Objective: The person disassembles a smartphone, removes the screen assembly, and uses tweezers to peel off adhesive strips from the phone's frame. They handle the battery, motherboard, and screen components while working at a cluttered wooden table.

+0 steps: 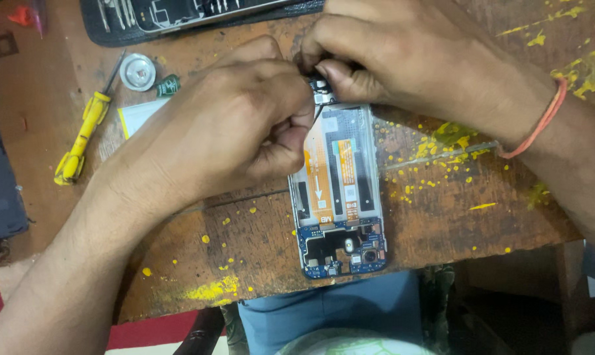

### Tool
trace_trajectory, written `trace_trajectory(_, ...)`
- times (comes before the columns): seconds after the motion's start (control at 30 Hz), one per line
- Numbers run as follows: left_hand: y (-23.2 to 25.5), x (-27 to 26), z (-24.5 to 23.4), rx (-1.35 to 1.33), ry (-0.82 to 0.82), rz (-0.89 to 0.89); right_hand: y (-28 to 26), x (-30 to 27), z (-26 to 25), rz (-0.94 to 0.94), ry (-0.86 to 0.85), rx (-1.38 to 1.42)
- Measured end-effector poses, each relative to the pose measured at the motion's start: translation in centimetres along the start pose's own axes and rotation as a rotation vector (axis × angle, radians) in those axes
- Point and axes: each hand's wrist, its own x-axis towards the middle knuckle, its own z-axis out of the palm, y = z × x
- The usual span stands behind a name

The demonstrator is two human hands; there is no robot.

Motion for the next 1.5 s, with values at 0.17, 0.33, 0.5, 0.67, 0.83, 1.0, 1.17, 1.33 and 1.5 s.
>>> trace_trajectory(0.17, 0.6, 0.3, -0.2, -0.047, 0.003, -0.016, -0.4, 0.3, -0.3, 0.018, 0.019, 0.063)
trace_trajectory(0.33, 1.0, 0.6, -0.3, -0.109, -0.040, -0.062, -0.3, -0.2, 0.0, -0.019, 0.035, -0.003)
trace_trajectory(0.5, 1.0, 0.6, -0.4, -0.156, -0.059, -0.045, -0.1, -0.4, 0.3, -0.002, 0.035, 0.069)
trace_trajectory(0.67, 1.0, 0.7, -0.4, -0.227, -0.072, -0.030, -0.1, 0.0, 0.2, -0.053, 0.068, -0.002)
trace_trajectory(0.83, 1.8, 0.7, -0.8, -0.322, -0.104, -0.030, -0.1, 0.1, 0.2, -0.056, 0.050, -0.014)
trace_trajectory(1.0, 2.4, 0.5, -2.2, -0.285, -0.061, -0.018, -0.2, 0.1, 0.1, 0.009, 0.023, 0.070)
trace_trajectory(1.17, 2.2, 0.1, -3.9, -0.371, -0.002, -0.201, 0.8, -0.3, -0.8, 0.204, 0.152, 0.638)
trace_trajectory(1.33, 1.1, -0.7, -3.9, -0.442, 0.092, -0.176, 0.9, -1.0, -1.9, 0.265, 0.074, 0.962)
trace_trajectory(1.5, 0.6, -1.6, -3.6, -0.487, 0.088, -0.185, -0.8, -1.4, -1.6, 0.250, 0.006, 0.863)
